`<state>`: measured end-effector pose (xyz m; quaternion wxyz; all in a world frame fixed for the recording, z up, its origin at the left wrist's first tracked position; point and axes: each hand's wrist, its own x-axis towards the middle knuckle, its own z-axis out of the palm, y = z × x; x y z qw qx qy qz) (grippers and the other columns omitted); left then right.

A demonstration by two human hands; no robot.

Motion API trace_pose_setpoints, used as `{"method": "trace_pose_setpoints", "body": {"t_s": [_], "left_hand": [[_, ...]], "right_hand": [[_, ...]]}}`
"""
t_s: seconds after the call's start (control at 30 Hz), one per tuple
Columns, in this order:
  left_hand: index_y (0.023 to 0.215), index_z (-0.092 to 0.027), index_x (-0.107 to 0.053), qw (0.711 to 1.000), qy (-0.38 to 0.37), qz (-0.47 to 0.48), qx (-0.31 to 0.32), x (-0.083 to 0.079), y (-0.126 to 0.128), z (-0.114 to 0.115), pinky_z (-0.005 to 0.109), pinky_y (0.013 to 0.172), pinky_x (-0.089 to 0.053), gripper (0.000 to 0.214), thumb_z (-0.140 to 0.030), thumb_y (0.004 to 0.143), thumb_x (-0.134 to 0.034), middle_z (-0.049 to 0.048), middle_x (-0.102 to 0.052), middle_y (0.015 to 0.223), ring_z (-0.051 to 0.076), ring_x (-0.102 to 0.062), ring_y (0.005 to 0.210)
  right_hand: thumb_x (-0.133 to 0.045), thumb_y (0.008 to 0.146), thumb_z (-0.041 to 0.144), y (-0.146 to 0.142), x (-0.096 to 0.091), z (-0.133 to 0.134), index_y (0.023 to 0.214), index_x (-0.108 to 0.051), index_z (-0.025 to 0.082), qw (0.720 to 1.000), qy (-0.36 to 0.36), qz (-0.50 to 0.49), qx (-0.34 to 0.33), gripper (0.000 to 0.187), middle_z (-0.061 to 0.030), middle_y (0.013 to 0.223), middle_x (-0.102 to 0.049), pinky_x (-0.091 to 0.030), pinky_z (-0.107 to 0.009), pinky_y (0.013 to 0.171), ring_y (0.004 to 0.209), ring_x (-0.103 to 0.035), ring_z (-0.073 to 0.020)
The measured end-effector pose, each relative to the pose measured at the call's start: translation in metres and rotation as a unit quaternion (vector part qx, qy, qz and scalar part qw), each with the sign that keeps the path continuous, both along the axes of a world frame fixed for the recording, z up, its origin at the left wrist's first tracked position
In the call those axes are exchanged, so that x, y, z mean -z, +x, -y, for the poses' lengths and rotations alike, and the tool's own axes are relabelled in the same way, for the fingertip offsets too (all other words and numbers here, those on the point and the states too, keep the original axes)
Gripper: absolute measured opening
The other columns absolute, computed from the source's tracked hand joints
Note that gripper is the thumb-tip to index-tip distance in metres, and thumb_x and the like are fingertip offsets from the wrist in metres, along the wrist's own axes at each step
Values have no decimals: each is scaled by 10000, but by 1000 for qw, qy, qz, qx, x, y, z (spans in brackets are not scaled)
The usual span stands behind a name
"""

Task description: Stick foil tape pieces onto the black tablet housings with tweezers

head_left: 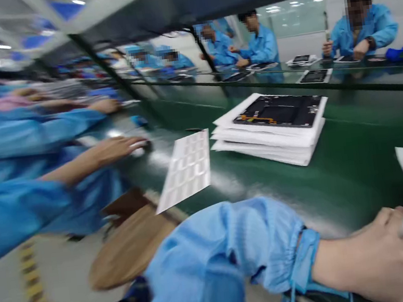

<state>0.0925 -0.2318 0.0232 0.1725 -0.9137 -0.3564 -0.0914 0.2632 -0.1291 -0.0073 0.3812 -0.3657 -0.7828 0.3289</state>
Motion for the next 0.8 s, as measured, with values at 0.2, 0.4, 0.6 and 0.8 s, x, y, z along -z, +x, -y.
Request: {"method": "trace_pose_setpoints", "body": {"t_s": [0.2,0.4,0.6,0.8], "left_hand": [[1171,-20,-647,996,33,81,31,15,-7,2,440,966,-439,365,-213,967,-414,157,-675,1211,348,-612,1130],[1178,-79,-651,994,43,100,15,20,-8,-1,408,987,-416,390,-229,1008,-333,121,-684,1221,298,-609,1155],[1189,-78,-645,994,37,98,12,19,-8,-1,408,1000,-402,391,-236,1006,-337,122,-685,1222,304,-615,1153],[1186,-80,-652,994,43,101,16,23,-8,0,407,993,-433,396,-233,1012,-330,129,-679,1236,307,-608,1180]], "right_hand": [[-521,842,367,-16,-29,1,658,-516,235,995,-97,4,-36,227,-15,487,-621,-526,-266,413,411,-640,-207],[-475,826,371,-21,-28,2,696,-444,244,990,-139,-4,-38,184,10,501,-597,-508,-248,422,424,-647,-188],[-495,846,376,-21,-29,0,726,-415,249,982,-173,-24,-67,192,28,484,-578,-495,-227,401,422,-640,-177],[-594,857,390,-20,-25,-1,727,-447,231,977,-187,-46,-86,254,22,515,-608,-492,-220,416,423,-618,-153]]}}
